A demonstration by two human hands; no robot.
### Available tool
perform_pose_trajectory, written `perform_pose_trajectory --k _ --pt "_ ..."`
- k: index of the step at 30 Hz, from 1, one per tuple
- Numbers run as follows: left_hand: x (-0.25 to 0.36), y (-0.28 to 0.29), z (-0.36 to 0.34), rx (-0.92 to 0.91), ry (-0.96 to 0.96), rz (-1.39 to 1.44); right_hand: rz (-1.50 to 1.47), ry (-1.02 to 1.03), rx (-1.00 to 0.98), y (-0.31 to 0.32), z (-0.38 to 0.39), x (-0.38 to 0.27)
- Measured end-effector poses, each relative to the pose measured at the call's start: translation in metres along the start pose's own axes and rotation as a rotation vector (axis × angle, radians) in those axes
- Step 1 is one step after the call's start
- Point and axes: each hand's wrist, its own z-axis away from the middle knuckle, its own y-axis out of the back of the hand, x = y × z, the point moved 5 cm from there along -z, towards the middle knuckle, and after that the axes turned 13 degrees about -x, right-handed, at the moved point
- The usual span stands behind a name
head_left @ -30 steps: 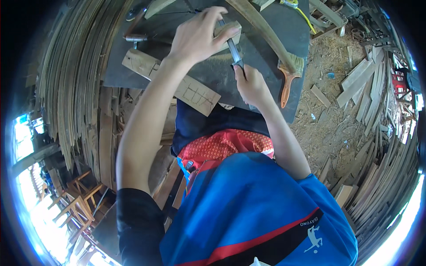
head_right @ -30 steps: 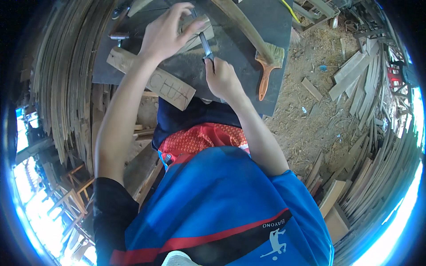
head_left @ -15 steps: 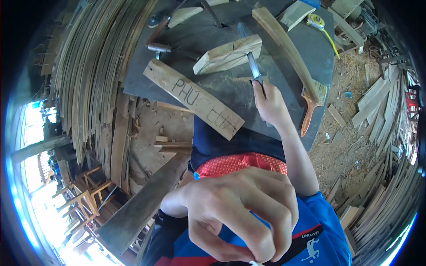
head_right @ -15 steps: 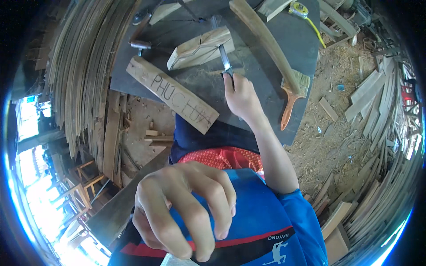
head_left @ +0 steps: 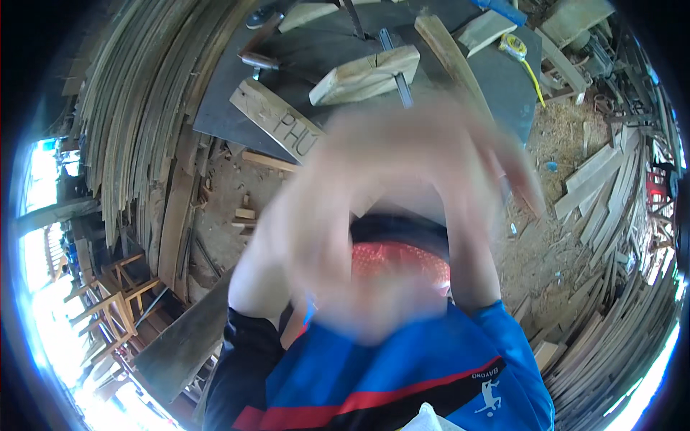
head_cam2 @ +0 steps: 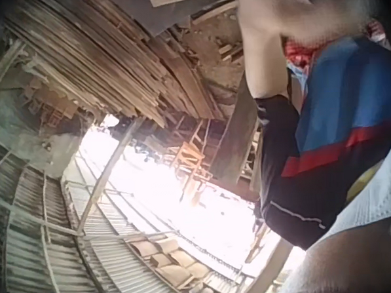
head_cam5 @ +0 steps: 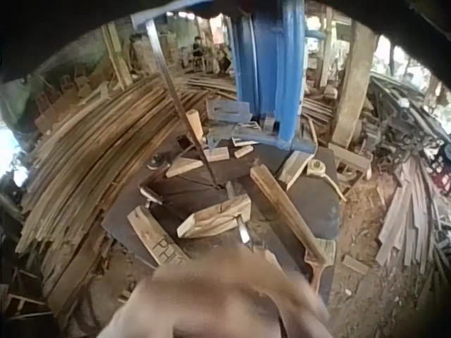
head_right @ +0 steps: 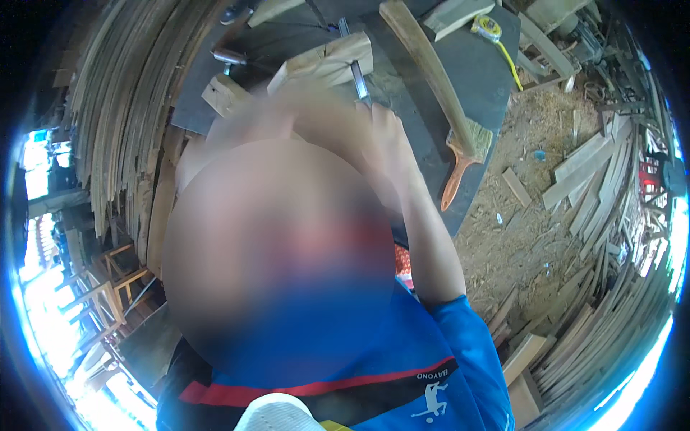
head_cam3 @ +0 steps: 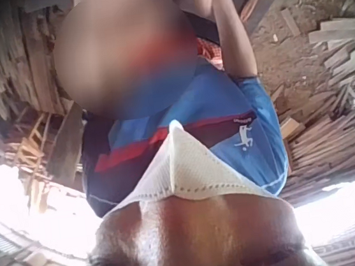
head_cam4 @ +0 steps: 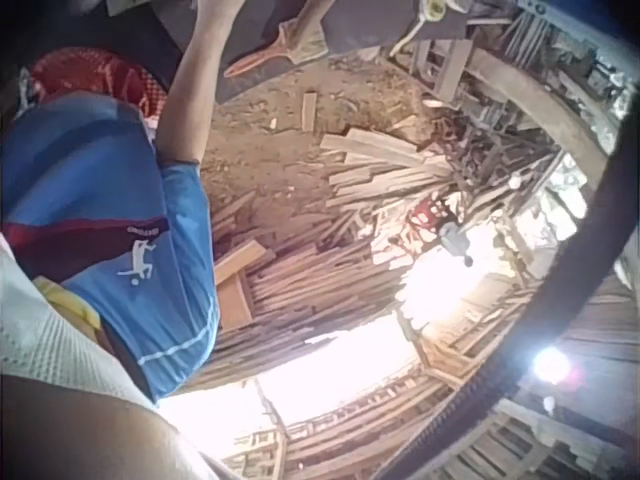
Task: The person uses a hand file to smooth and shape a small rectangular block of wood on a workbench. They repeatedly rub the file along the edges and surfaces of the wood, adjusting the block's orientation to work on different sides.
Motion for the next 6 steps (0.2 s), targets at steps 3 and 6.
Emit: perform_pose_trajectory --k 3,6 --pt "-0.054 0.096 0.01 0.087 0.6 -1.182 -0.005 0.037 -0.041 -0.008 -0.005 -0.001" --pt "-0.104 0.134 0.033 -0.28 1.195 -1.312 -0.085 -0.106 -0.191 0.003 -0.018 -0.044"
